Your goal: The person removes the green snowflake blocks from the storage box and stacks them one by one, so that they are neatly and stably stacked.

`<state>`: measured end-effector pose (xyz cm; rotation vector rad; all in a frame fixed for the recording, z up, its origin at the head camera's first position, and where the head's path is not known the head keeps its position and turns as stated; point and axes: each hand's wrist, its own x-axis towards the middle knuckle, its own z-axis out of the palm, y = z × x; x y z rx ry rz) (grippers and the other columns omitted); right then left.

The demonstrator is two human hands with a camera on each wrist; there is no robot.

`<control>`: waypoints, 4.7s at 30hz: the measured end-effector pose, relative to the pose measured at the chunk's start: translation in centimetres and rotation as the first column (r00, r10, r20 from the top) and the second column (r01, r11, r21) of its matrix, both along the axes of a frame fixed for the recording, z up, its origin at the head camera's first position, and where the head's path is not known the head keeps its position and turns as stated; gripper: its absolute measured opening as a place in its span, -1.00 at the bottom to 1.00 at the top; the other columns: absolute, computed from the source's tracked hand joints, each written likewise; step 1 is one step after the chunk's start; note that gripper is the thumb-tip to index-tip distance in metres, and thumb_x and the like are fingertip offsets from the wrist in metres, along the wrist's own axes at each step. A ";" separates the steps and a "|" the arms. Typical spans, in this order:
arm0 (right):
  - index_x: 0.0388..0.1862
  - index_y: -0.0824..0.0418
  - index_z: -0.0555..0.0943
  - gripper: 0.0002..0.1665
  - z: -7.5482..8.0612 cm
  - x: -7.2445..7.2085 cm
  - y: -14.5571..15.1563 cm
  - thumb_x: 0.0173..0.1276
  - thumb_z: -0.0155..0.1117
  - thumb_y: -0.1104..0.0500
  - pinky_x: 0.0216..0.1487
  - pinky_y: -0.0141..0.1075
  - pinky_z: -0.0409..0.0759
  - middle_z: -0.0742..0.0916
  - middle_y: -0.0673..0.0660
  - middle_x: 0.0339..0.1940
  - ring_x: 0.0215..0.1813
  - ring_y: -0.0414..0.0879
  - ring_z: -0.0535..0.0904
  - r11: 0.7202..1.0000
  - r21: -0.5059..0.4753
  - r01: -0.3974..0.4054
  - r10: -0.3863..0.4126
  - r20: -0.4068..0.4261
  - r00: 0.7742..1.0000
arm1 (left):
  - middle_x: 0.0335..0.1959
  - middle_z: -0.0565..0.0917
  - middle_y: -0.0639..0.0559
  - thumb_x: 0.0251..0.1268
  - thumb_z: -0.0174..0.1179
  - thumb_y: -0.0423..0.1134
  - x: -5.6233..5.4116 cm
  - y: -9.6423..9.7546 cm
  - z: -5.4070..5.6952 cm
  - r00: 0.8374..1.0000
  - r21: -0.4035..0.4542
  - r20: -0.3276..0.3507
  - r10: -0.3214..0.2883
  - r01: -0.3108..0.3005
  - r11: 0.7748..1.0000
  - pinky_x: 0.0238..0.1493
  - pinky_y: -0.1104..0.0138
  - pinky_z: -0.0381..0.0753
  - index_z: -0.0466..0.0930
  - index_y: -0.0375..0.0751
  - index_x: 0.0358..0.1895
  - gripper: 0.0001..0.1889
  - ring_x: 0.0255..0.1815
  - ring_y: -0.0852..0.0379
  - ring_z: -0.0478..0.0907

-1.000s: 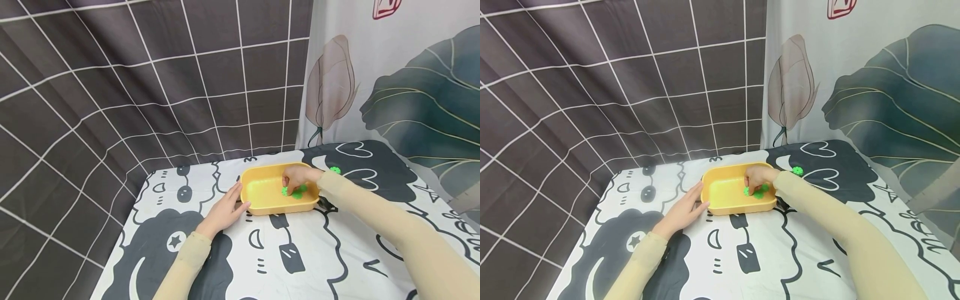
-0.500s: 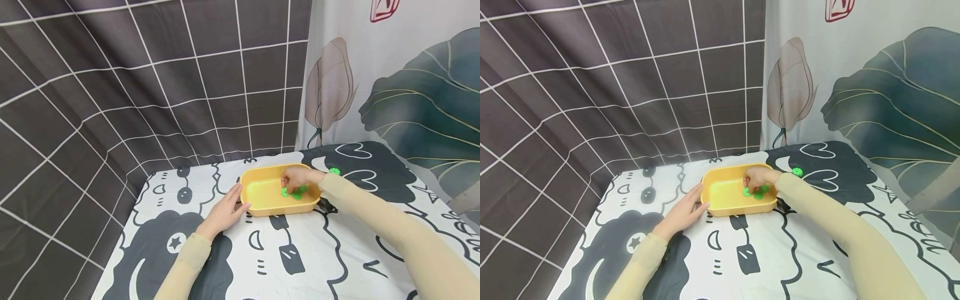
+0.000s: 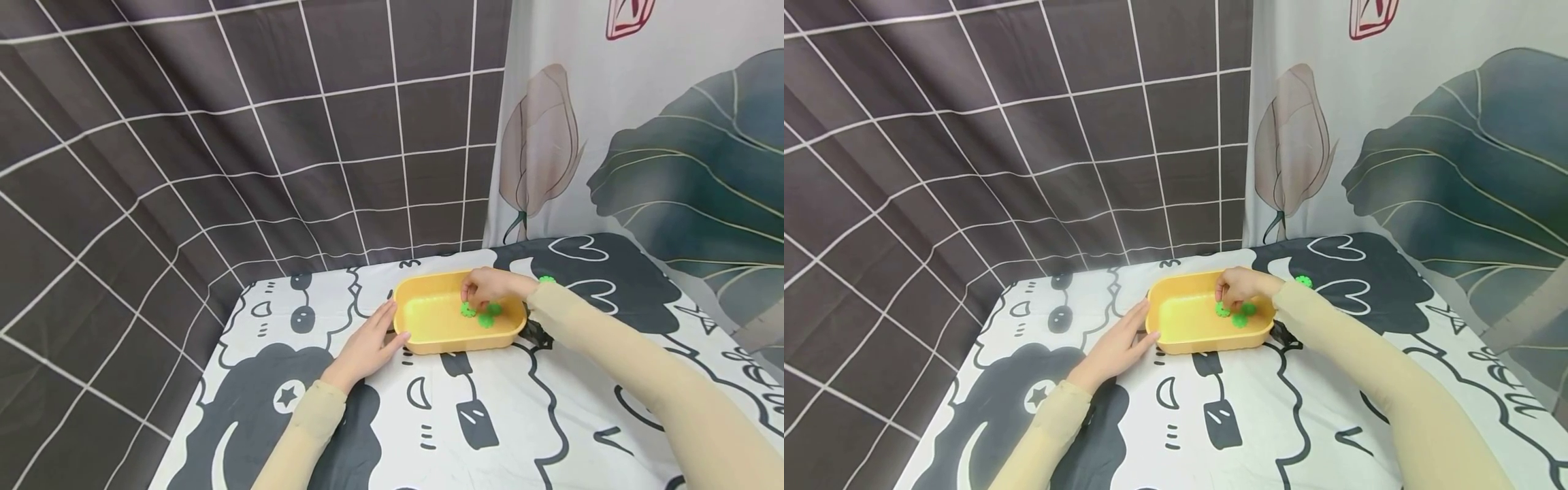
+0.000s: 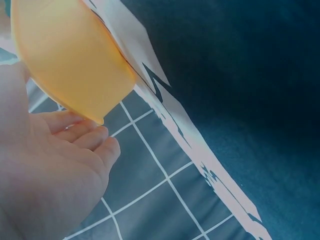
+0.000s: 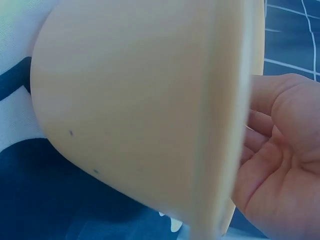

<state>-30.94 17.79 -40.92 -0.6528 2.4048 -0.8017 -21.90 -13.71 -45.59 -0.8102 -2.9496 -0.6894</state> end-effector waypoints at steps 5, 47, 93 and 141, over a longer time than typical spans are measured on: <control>-0.21 0.35 0.60 -0.79 -0.1 -0.1 0.2 0.15 0.20 0.49 -0.44 -0.40 0.40 0.56 0.05 -0.55 -0.52 -0.13 0.45 1.000 0.000 -0.001 0.001 -0.008 1.000 | 0.62 0.10 -0.09 0.53 -0.14 0.34 0.0 0.1 -0.1 1.000 -0.009 0.005 -0.001 0.001 1.000 0.56 0.13 0.11 0.06 -0.23 0.61 -0.14 0.62 0.01 0.03; 0.08 0.37 0.63 -0.70 5.2 0.6 5.3 0.46 0.30 0.22 0.01 -0.14 0.72 0.73 0.25 -0.09 -0.05 0.14 0.71 0.892 -0.337 0.303 -0.362 -0.128 0.923 | 0.62 0.10 -0.10 0.53 -0.14 0.33 0.0 0.2 0.1 1.000 -0.011 -0.002 0.010 -0.010 1.000 0.55 0.10 0.13 0.06 -0.24 0.61 -0.15 0.60 -0.03 0.07; 0.28 0.59 0.44 -0.50 -6.2 3.6 15.1 0.50 0.23 0.28 -0.15 -0.46 0.70 0.67 -0.23 -0.35 -0.33 -0.43 0.66 0.462 -0.549 0.697 -0.787 0.109 0.607 | 0.63 0.10 -0.08 0.51 -0.12 0.34 0.1 -0.1 0.0 1.000 0.027 0.003 0.010 -0.010 1.000 0.52 0.07 0.21 0.06 -0.22 0.61 -0.14 0.59 -0.05 0.12; 0.17 0.49 0.58 -0.39 -5.7 2.2 14.6 0.46 0.27 -0.03 -0.36 -0.36 0.63 0.69 0.40 -0.05 -0.34 -0.08 0.62 0.679 -0.194 0.708 -0.734 -0.167 0.658 | 0.63 0.09 -0.03 0.52 -0.09 0.31 0.2 0.2 0.2 1.000 0.030 0.006 0.020 -0.020 0.999 0.51 0.06 0.21 0.08 -0.22 0.60 -0.16 0.58 -0.07 0.14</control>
